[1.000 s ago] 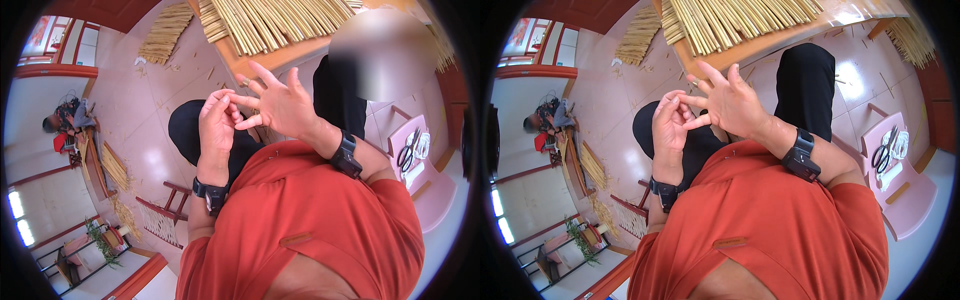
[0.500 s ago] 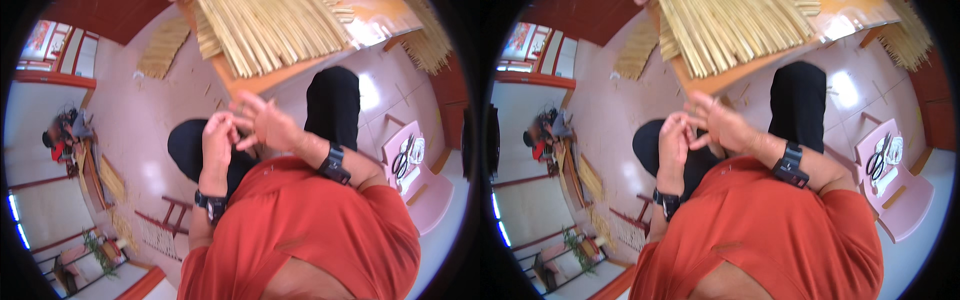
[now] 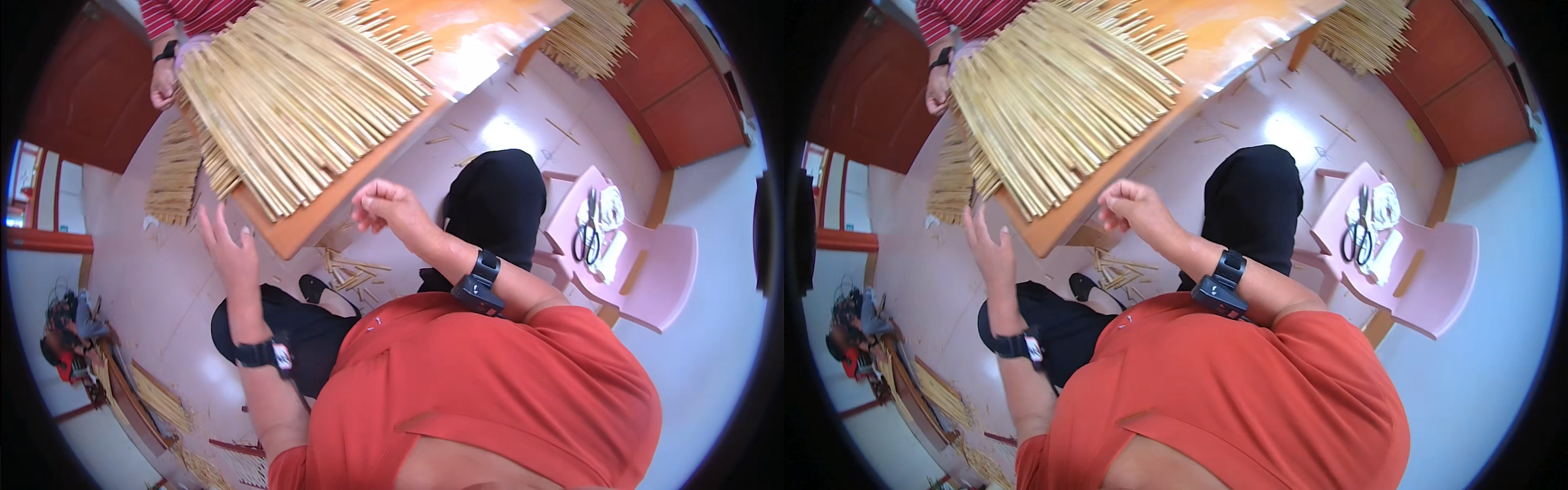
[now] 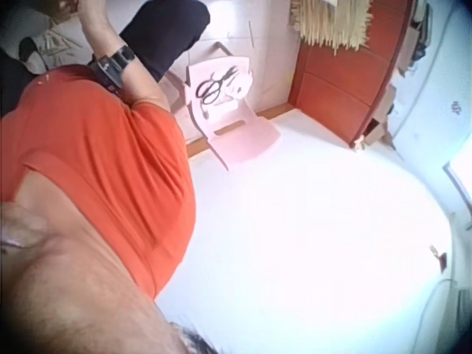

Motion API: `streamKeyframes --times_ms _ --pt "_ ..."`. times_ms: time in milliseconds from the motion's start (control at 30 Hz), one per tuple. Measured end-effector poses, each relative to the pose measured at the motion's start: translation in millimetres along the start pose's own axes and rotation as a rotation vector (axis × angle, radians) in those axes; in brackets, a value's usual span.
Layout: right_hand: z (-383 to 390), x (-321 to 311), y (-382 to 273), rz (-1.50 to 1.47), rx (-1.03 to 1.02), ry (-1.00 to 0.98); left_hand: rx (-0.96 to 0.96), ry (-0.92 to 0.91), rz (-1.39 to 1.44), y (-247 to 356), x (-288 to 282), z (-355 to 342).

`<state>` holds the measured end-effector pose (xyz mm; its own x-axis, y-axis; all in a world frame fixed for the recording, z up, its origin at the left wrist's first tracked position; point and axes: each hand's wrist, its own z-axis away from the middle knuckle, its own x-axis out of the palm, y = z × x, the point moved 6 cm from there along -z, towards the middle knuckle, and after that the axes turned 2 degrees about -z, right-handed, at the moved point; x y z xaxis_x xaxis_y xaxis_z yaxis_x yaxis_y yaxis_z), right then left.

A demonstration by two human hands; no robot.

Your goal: The person is assembling or weaving a mat using wooden sticks, thread, and a needle.

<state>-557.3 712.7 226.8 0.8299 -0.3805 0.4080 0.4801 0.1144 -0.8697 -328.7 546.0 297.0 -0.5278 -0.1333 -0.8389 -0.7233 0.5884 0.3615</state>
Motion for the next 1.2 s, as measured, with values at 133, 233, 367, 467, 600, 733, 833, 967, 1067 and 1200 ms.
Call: streamKeyframes --times_ms 133,233,367,467,600,733,833,967,1067,1200 --pt "-2.4 -28.5 -81.2 0.262 -0.647 0.254 0.186 -0.1 -0.299 -44.5 37.2 -51.0" --pt "-2.8 -53.6 -140.5 0.812 -0.919 0.527 0.259 -0.138 -0.355 -30.6 40.1 -74.8" --pt "-57.9 -84.6 -173.1 1.251 -0.758 0.727 0.445 -0.153 -0.406 -24.2 41.9 -82.8" --pt "-89.8 -85.2 -184.7 1.321 -0.433 0.57 0.438 -0.186 -0.364 -23.3 38.3 -77.6" --pt "-100.8 -78.4 -184.4 1.451 -0.131 0.394 0.396 -0.288 -0.224 -5.9 18.5 -57.5" --pt "-90.5 -91.4 -181.2 1.219 -0.194 0.349 0.351 -0.292 -0.207 22.6 -6.3 -13.6" --pt "-90.1 -96.6 -183.3 1.085 -0.197 0.319 0.374 -0.33 -0.295 30.2 -12.1 11.5" --pt "-92.2 -99.4 -180.9 1.186 -0.225 0.344 0.274 -0.522 -0.198 39.0 -27.1 7.8" --pt "-90.5 -93.4 -182.3 1.288 -0.245 0.338 -0.544 -0.321 0.783 1.5 -20.3 -21.6" --pt "-86.9 -84.9 -187.7 1.349 -0.205 0.295 -0.557 -0.345 0.654 5.0 9.5 -54.4"
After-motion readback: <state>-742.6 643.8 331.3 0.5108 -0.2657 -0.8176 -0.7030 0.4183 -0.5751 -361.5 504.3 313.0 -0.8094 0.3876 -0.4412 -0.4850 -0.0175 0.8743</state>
